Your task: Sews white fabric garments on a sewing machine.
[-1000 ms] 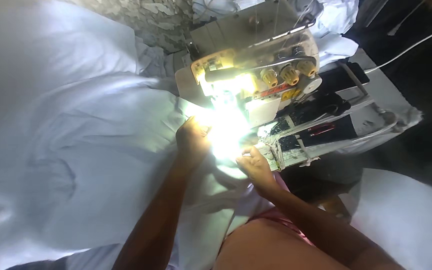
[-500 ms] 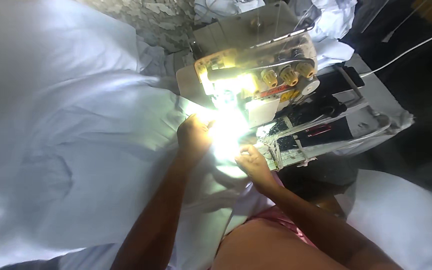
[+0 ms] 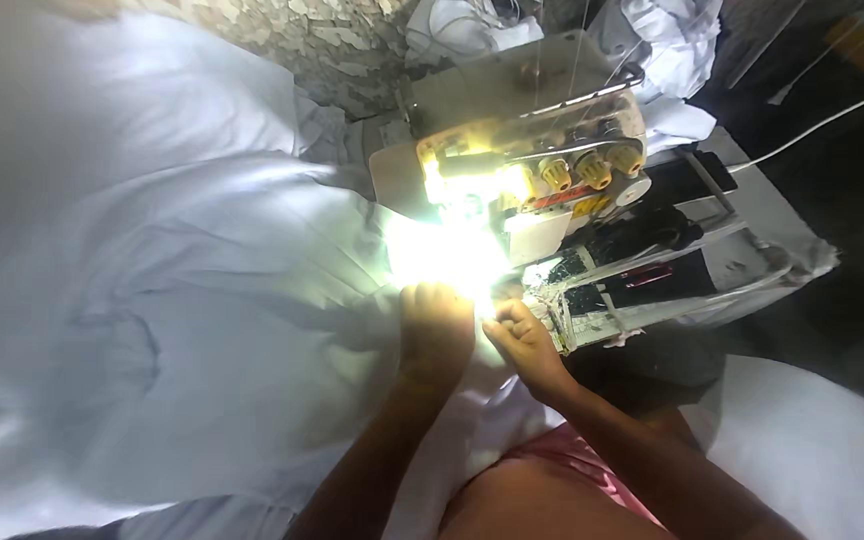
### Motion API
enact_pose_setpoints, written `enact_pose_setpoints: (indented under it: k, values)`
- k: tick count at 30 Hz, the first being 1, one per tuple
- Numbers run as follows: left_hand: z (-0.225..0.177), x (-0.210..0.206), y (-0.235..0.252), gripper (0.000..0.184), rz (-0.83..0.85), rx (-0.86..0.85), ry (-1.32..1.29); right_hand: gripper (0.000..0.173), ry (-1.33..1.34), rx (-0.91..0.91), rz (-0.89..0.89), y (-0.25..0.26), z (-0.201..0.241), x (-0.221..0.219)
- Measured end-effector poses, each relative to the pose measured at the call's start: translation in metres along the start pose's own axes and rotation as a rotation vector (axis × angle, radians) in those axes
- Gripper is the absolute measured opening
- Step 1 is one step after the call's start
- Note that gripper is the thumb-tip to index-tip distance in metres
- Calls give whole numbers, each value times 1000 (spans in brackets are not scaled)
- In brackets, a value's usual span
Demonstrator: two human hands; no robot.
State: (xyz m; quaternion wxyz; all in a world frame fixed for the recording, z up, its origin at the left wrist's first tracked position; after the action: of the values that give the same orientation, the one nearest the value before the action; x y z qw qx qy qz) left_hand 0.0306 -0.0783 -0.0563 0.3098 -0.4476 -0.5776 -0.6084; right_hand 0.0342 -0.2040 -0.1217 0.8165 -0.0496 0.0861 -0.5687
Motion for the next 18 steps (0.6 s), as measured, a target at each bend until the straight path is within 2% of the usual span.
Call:
enact_pose_setpoints:
  k: [6, 12, 18]
  values:
    - [-10, -3, 7, 16, 37, 97, 27, 3, 50, 4, 11, 0, 13, 3]
    - [-9, -8, 13, 21, -34, 187, 27, 5, 28, 15, -33, 6, 25, 5]
    - [-3, -12, 19, 29, 15, 225, 47, 5, -19, 69, -85, 9, 34, 3]
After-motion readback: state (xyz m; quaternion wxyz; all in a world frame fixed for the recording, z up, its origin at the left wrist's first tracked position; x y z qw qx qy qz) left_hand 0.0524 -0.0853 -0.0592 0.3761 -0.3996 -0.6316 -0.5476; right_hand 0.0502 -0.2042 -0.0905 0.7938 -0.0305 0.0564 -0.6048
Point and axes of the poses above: each hand's wrist, its own y-axis towards the middle knuckle, its own x-axis out of the back of the hand, z = x × y, the point moved 4 cm from there along y, towards the middle knuckle, and after that the axes turned 2 degrees about z, right-handed, at the moved point
